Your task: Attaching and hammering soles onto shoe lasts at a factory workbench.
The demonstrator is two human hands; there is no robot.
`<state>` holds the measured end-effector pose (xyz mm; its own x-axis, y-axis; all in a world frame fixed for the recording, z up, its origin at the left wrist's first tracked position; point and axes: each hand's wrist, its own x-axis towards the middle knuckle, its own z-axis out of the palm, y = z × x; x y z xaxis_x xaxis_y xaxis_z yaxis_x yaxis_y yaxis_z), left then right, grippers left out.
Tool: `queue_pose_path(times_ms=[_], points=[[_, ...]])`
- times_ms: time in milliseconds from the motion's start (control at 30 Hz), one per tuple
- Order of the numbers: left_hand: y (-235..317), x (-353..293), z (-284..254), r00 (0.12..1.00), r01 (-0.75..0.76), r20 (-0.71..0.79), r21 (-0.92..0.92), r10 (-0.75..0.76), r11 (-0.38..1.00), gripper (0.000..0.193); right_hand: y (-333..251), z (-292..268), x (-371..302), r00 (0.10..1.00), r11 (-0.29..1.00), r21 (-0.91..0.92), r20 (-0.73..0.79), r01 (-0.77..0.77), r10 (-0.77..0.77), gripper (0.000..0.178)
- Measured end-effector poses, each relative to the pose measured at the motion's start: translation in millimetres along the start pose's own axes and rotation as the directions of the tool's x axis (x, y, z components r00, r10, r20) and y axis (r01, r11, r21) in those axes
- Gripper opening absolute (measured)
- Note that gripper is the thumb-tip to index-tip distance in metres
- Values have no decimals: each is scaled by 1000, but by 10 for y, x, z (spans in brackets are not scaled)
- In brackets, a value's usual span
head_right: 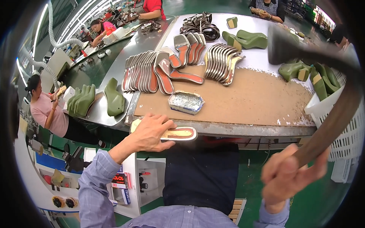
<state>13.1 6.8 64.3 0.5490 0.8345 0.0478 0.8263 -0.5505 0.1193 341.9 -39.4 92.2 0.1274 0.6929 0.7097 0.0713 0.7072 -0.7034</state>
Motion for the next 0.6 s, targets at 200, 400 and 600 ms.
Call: queue_pose_path(times_ms=[200, 400, 600], points=[[-43, -39, 12, 1000, 8, 5, 18, -8, 1000, 45, 450, 318, -331, 827, 889, -453, 477, -59, 297, 47], [-64, -13, 53, 999, 19, -29, -68, -21, 998, 45, 748, -24, 0, 916, 679, -713, 371, 177, 152, 47], [-739, -183, 67, 844, 256, -292, -518, -450, 817, 38, 1472, -415, 92, 846, 291, -921, 360, 257, 392, 46]])
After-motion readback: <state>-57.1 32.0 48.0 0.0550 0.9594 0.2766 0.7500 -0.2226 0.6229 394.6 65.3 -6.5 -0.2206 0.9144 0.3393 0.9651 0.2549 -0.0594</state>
